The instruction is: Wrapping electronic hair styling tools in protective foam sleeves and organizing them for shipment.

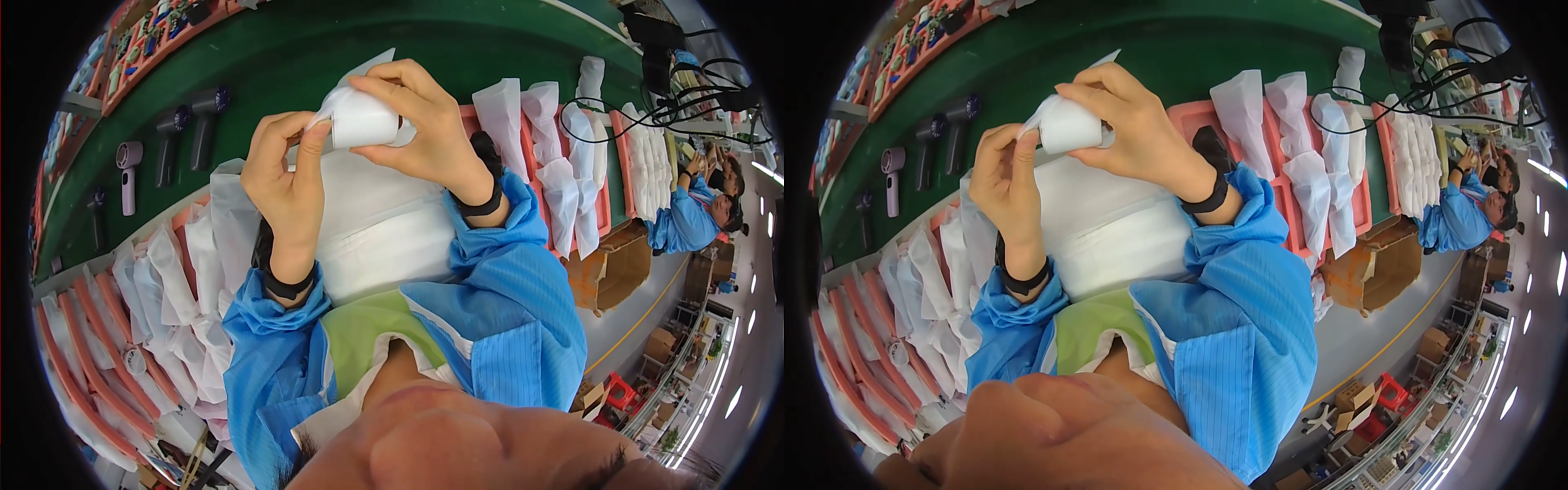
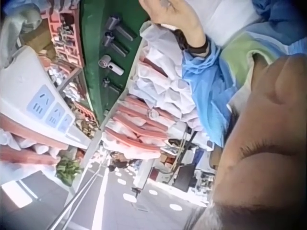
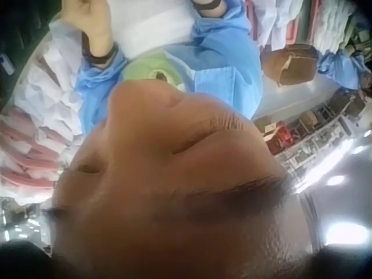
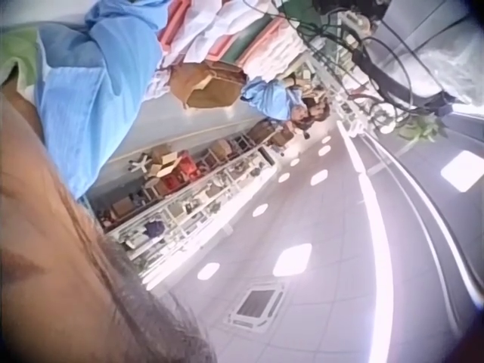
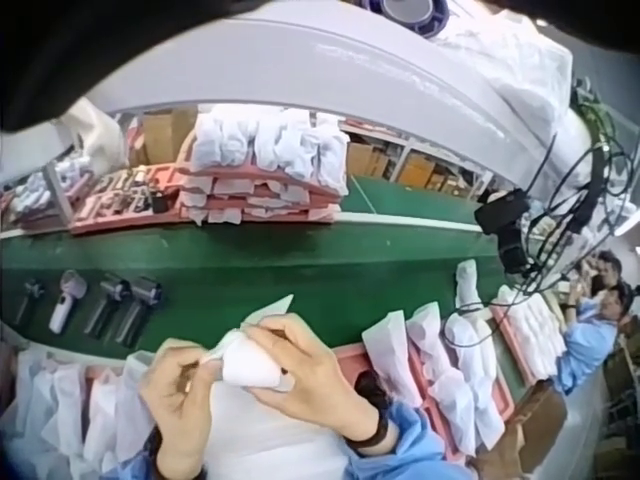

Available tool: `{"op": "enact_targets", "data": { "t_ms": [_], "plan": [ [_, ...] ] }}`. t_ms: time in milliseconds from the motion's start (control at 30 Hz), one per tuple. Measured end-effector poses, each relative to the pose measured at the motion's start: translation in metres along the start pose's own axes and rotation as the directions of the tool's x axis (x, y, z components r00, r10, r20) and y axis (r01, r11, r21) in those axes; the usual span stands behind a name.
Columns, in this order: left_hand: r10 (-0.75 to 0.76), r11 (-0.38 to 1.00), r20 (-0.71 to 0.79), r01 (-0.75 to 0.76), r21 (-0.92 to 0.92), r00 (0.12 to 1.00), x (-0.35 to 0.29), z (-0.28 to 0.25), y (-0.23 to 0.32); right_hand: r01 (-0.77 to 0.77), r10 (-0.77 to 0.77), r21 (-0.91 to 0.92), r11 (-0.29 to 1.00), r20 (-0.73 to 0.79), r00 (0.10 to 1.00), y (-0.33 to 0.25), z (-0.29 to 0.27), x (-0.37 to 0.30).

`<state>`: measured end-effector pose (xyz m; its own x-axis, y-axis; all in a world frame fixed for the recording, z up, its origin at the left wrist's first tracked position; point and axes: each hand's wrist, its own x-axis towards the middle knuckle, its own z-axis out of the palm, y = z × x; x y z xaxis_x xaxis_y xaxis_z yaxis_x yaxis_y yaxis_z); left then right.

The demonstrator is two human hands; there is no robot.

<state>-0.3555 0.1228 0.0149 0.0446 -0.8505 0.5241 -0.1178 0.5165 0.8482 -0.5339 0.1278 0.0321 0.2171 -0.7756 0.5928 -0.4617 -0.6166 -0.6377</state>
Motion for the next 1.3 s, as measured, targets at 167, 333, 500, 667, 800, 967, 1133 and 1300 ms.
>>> {"op": "enact_targets", "data": {
  "t_ms": [167, 333, 500, 667, 800, 967, 1133, 1300],
  "plan": [
    [0.068, 0.997, 0.023, -0.069, 0.043, 0.997, -0.002, 0.002, 0.01, 0.091, -0.112, -0.163, 0.982, -0.127, 0.985, 0.004, 0.005, 0.0],
    [0.2, 0.961, 0.159, -0.225, 0.158, 0.967, -0.007, 0.006, 0.018, 0.124, -0.147, -0.161, 0.979, -0.143, 0.979, 0.01, 0.013, -0.001],
    [0.043, 0.976, 0.266, -0.097, 0.194, 0.963, 0.004, 0.005, 0.025, -0.051, 0.033, -0.082, 0.995, -0.209, 0.977, 0.01, 0.008, -0.001],
    [0.187, 0.912, 0.255, -0.264, 0.314, 0.949, 0.003, 0.013, 0.005, -0.224, 0.272, 0.307, 0.925, -0.126, 0.954, 0.008, 0.019, -0.008],
    [-0.168, 0.896, 0.238, 0.249, -0.368, 0.957, 0.01, -0.01, -0.002, -0.103, 0.142, 0.537, 0.838, -0.032, 0.989, 0.011, 0.005, -0.001],
    [0.202, 0.681, 0.319, 0.101, -0.725, 0.926, 0.017, -0.015, -0.014, -0.03, 0.0, 0.173, 0.984, 0.167, 0.986, 0.015, 0.005, -0.002],
    [-0.07, 0.867, -0.04, 0.041, -0.496, 0.997, 0.005, -0.012, -0.01, -0.121, 0.121, -0.139, 0.983, -0.009, 0.993, 0.013, 0.015, -0.007],
    [0.237, 0.965, -0.183, -0.253, -0.072, 0.954, -0.008, -0.004, 0.015, 0.031, -0.048, -0.229, 0.973, -0.067, 0.997, 0.009, 0.016, -0.023]
  ]
}}
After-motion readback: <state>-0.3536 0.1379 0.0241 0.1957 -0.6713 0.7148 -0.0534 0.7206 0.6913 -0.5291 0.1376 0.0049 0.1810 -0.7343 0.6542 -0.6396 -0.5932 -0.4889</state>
